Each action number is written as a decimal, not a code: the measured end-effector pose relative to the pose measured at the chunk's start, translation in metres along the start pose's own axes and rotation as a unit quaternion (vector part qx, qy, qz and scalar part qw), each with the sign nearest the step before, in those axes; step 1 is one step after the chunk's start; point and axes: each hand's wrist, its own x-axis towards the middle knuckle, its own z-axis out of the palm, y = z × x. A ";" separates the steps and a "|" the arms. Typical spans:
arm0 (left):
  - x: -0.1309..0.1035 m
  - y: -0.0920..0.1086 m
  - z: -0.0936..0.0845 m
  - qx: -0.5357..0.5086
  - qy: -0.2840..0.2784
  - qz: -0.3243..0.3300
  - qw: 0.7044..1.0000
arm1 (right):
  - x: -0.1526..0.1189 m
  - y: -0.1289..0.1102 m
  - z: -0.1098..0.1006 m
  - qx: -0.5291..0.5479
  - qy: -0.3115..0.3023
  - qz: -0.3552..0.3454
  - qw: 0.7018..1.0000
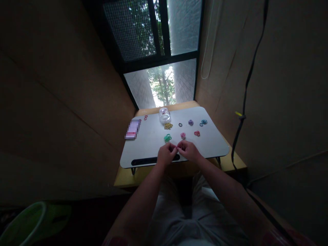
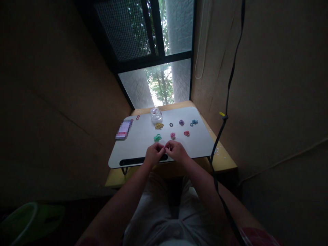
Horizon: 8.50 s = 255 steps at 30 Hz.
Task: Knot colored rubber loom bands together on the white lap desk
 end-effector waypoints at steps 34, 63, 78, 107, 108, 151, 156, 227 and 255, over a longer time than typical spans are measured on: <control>0.002 0.003 -0.002 -0.018 -0.011 0.002 1.000 | 0.001 0.000 0.002 -0.041 0.027 0.018 0.999; -0.001 0.007 -0.004 -0.035 -0.020 -0.001 0.999 | 0.003 0.002 0.002 -0.029 0.020 -0.006 0.999; 0.001 0.002 -0.002 -0.027 0.006 -0.004 1.000 | 0.002 0.005 0.002 0.013 0.001 0.012 1.000; 0.001 0.002 -0.005 -0.042 -0.033 0.018 0.998 | 0.001 -0.005 0.001 -0.048 0.028 0.029 0.998; 0.000 0.002 -0.004 -0.047 -0.035 0.016 0.998 | 0.001 -0.005 0.001 -0.047 0.030 0.031 0.998; 0.000 0.003 -0.001 -0.080 0.003 0.003 0.997 | 0.002 -0.006 -0.003 0.007 0.037 0.013 0.999; 0.003 0.005 -0.002 -0.099 -0.003 -0.011 0.995 | 0.004 0.000 -0.007 0.137 0.061 0.062 0.987; 0.198 -0.105 -0.093 0.420 -0.046 -0.029 0.906 | 0.002 0.003 -0.010 0.190 0.018 0.121 0.974; 0.040 -0.010 -0.056 -0.182 -0.048 -0.011 0.982 | 0.007 0.011 0.002 0.106 0.054 0.059 0.991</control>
